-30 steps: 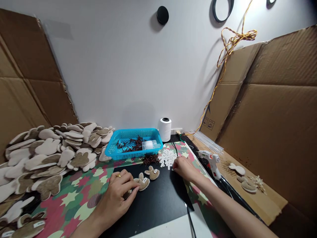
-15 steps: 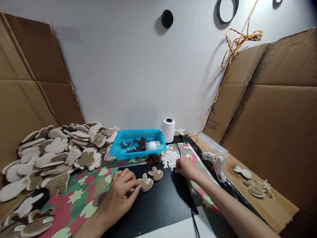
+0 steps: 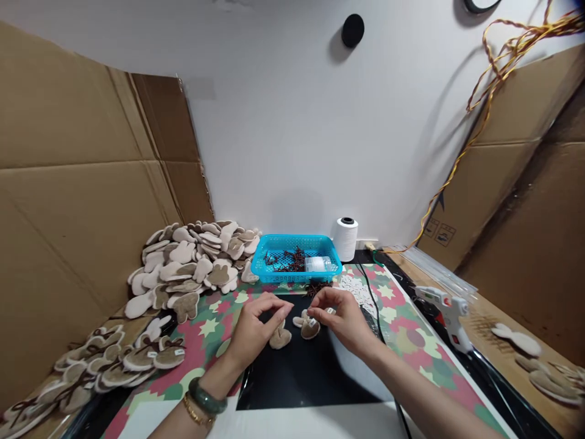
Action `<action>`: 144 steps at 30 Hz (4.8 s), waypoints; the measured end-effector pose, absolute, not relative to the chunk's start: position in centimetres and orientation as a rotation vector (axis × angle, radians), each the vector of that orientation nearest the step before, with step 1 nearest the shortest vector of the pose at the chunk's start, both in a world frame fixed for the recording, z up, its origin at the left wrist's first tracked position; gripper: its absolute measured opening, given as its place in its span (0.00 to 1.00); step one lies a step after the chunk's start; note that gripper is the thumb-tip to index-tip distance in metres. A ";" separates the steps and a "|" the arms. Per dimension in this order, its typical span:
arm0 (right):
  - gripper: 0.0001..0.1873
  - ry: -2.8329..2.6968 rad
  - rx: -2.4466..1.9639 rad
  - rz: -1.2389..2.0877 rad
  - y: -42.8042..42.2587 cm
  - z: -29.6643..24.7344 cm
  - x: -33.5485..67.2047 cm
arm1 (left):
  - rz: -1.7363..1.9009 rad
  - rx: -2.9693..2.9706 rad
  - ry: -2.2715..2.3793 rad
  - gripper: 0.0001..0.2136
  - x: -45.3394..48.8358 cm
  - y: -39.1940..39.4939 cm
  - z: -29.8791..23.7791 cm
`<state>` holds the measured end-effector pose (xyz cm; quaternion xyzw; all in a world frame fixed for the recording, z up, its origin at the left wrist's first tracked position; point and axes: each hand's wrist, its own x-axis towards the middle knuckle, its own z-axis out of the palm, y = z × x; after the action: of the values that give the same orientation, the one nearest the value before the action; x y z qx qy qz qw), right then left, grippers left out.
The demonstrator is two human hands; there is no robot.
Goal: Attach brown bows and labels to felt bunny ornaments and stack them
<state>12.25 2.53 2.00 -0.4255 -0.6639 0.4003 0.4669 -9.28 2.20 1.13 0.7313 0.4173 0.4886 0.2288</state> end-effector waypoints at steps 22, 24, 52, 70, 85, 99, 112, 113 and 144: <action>0.06 -2.040 -1.287 0.632 2.8 0.9 9.2 | 1.065 2.516 1.146 0.08 -13.5 1.0 -0.5; 0.06 -2.048 -1.345 0.642 2.9 0.3 9.2 | 1.015 2.701 1.111 0.10 -14.3 0.6 -1.4; 0.02 -2.225 -1.306 0.149 0.8 -0.8 7.6 | 0.921 2.715 1.064 0.10 -14.3 0.2 -2.9; 0.18 -2.676 -0.905 -0.174 -0.1 -2.0 8.0 | 0.869 2.695 1.094 0.11 -14.0 0.1 -2.4; 0.11 -2.329 -1.245 -0.057 3.5 1.4 13.4 | 0.903 2.680 0.943 0.14 -13.7 -0.3 -2.0; 0.10 -2.544 -1.467 -0.051 10.2 0.8 10.9 | 1.102 2.618 0.940 0.11 -13.7 -0.4 -1.6; 0.10 -2.604 -1.458 -0.081 10.6 0.3 11.0 | 1.121 2.599 1.009 0.11 -13.7 -0.1 -2.1; 0.10 -2.602 -1.453 -0.070 10.7 0.1 10.8 | 1.130 2.597 1.009 0.11 -13.6 -0.2 -2.0; 0.10 -1.771 -0.945 0.905 1.5 1.8 9.3 | 1.235 1.409 1.050 0.08 -10.5 0.6 0.1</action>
<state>9.27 1.54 1.78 -0.3827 -0.7171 0.3665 0.4528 -10.53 0.62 0.14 0.5766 0.4296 0.5055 0.4768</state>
